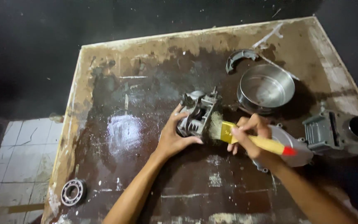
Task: The person cleans a disassembled engine cylinder head using a brush and a liquid solvent from a metal bowl. They scrub the exterior and interior surfaces of the part, rotating it to access different areas, while other engine components rest on the workbench.
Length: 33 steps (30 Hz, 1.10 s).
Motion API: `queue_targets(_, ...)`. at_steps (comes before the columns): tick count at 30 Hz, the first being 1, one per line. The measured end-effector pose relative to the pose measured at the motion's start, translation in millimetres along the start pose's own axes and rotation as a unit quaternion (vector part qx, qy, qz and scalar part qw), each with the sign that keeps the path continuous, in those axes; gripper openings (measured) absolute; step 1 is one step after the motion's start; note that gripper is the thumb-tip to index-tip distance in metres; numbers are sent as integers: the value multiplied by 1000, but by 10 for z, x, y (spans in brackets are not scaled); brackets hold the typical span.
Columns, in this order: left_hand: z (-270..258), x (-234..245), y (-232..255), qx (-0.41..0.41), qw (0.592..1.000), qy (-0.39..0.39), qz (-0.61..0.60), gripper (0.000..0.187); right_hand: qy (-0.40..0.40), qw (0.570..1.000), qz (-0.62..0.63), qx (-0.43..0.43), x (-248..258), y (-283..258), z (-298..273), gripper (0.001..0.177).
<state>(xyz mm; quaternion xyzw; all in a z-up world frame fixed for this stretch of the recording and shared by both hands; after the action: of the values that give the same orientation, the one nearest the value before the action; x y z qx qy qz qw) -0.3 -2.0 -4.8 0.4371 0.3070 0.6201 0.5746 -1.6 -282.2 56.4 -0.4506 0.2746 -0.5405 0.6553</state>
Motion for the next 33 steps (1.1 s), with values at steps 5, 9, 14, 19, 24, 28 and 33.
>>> queue_targets(5,93,25,74,-6,1000,-11,7,93,62,998,17,-25,-76,-32,66,17)
queue_targets(9,49,46,49,2,999,-12,51,96,-8,997,-8,-82,10,-41,43,14)
queue_targets(14,60,37,95,2,999,-12,47,95,64,994,10,-85,-59,25,13,12)
queue_targets(19,77,42,143,11,1000,-8,23,93,5,998,28,-48,15,13,60,11)
queue_targets(24,93,52,152,11,999,-13,51,92,63,998,7,9,-140,145,-97,13)
queue_targets(28,61,25,118,7,1000,-6,15,92,10,1000,-24,3,-82,39,-46,11)
queue_targets(33,57,37,122,9,1000,-11,27,93,92,996,-12,3,-254,-44,-90,13)
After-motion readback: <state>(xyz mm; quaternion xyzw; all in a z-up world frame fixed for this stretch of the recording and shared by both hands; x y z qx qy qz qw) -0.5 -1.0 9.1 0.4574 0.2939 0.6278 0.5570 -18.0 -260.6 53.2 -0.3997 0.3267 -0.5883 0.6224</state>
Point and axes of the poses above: each hand's wrist, its own z-axis towards the middle knuckle, its own x-axis out of the back of the hand, y = z × x, the point moved 1 cm from there along z, towards the middle knuckle, and after that the axes turned 10 degrees about -z, right-handed, at the moved point
